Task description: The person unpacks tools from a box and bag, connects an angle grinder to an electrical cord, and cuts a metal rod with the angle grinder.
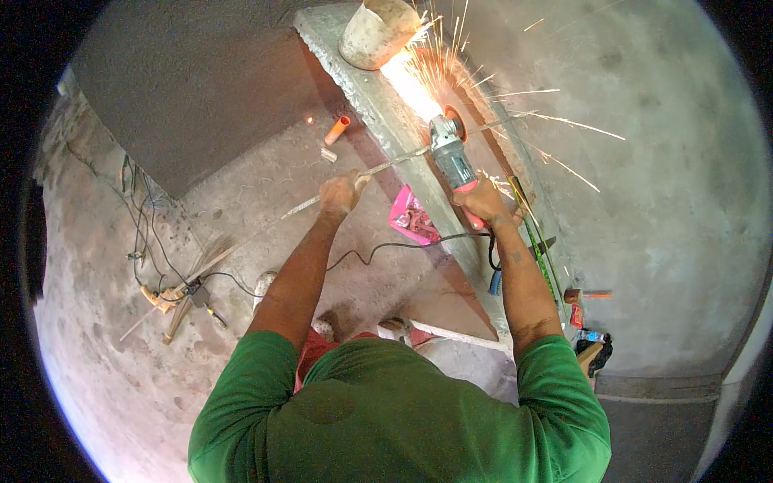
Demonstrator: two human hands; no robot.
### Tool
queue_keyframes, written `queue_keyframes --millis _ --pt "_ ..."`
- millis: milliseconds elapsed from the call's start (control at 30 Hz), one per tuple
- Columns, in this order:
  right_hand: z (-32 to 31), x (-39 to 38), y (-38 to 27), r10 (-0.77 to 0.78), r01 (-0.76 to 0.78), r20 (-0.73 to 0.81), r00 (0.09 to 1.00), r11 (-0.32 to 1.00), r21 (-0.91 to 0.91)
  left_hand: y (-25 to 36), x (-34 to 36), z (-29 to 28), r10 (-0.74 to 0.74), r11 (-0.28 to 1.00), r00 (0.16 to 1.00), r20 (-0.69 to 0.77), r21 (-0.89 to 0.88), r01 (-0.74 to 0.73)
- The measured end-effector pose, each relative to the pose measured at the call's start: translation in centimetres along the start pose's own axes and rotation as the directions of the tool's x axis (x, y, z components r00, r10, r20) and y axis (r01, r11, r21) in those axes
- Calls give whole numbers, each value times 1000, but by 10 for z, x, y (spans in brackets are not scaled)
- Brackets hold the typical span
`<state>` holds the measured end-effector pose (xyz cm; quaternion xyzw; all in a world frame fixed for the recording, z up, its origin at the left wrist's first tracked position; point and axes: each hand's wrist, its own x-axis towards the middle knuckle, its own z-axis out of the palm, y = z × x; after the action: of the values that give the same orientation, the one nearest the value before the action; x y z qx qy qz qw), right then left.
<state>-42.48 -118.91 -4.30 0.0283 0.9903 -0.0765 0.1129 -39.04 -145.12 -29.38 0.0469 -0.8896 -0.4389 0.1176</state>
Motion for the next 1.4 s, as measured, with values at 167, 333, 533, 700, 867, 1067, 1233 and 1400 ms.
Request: queue_keyframes --millis 167,333,533,700,867,1067,1233,1400 --pt "-1 0 1 -41 39 34 999 998 47 1 0 -3 -2 1000 1000 6 -8 2" --pt "-1 1 3 -52 50 37 998 997 53 2 0 -4 -13 1000 1000 15 -11 13" --pt "-3 -7 -6 -68 68 -12 998 996 54 1 -1 -5 -24 1000 999 32 -13 24" --pt "4 8 15 -62 62 23 998 998 9 1 0 -2 -3 1000 1000 18 2 3" --pt "-1 0 0 -39 38 40 998 999 21 -4 -1 3 26 1000 999 -30 2 -26" --pt "-5 -3 -1 -25 24 19 1000 1000 19 -1 0 1 32 999 997 -71 14 -31" --pt "-7 -9 -12 1 -1 25 1000 1000 5 -2 -1 0 -11 1000 1000 -4 22 11" --pt "-3 -9 -5 -37 36 11 999 996 77 2 0 -4 -18 1000 1000 24 -6 18"
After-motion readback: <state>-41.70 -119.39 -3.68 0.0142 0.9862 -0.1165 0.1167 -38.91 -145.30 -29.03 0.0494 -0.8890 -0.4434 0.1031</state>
